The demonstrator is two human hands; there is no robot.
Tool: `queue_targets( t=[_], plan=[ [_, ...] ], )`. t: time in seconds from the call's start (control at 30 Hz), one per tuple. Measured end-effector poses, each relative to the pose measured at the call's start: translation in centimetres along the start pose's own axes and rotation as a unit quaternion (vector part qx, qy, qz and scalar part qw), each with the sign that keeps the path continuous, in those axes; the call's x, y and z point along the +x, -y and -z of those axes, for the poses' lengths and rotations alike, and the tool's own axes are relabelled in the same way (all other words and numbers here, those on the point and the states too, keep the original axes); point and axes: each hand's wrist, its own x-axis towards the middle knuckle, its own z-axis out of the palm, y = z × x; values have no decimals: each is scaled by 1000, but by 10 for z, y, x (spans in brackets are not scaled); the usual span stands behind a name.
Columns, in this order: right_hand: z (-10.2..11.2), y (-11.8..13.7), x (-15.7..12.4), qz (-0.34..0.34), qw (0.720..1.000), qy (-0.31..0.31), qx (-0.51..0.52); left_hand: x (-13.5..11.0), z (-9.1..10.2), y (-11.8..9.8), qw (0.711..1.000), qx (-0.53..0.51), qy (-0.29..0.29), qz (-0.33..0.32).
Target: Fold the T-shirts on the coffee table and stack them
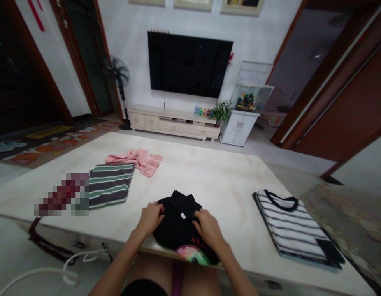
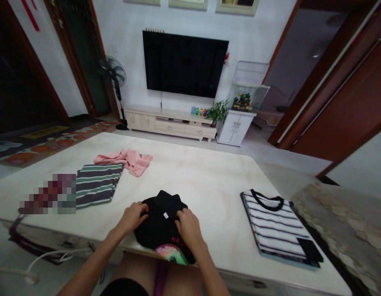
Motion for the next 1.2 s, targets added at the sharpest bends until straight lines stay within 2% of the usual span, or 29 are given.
queue_targets(
  t=[0.1, 0.17, 0.23, 0.33, 0.43, 0.5, 0.6, 0.67, 0.73, 0.77, 0.8, 0.87, 0.9, 0.97, 1.07, 1.13, 1.2],
  plan=[
    [21, -7, 32, -9, 999, -18, 45, 1, 3, 5, 1000, 7, 9, -11],
    [52, -18, 50, -34, 993, -88, 77, 3, 7, 10, 999, -24, -4, -33],
    [87, -32, 60, -73, 973, -192, 105, 5, 11, 12, 994, -89, -42, -45],
    [126, -57, 52, -138, 927, -320, 142, 6, 15, 10, 966, -229, -109, -54],
    [134, -79, 25, -187, 901, -355, 163, 8, 12, 0, 917, -359, -161, -57],
    [124, -83, 6, -204, 906, -333, 165, 6, 8, -11, 888, -432, -148, -50],
    [94, -63, -19, -202, 934, -239, 172, -7, 2, -41, 864, -498, -37, -62],
    [67, -37, -34, -175, 958, -115, 194, -24, 2, -65, 853, -510, 50, -105],
    [39, -11, -50, -120, 970, 19, 211, -45, 8, -88, 835, -503, 128, -181],
    [27, -2, -57, -97, 972, 48, 210, -55, 13, -96, 829, -489, 156, -221],
    [17, 5, -64, -84, 974, 48, 207, -63, 19, -103, 828, -469, 168, -256],
    [8, 12, -72, -96, 976, -30, 192, -71, 30, -109, 847, -413, 139, -304],
    [10, 14, -74, -110, 974, -73, 186, -71, 34, -109, 864, -380, 97, -316],
    [25, 20, -72, -116, 971, -102, 181, -62, 36, -106, 894, -319, -5, -316],
    [71, 47, -61, -65, 982, -50, 172, -34, 25, -102, 920, -269, -123, -258],
    [107, 70, -51, -21, 989, -29, 143, -12, 18, -101, 925, -269, -161, -214],
    [143, 84, -40, 18, 995, -56, 82, 8, 21, -101, 917, -308, -153, -203]
  ],
)
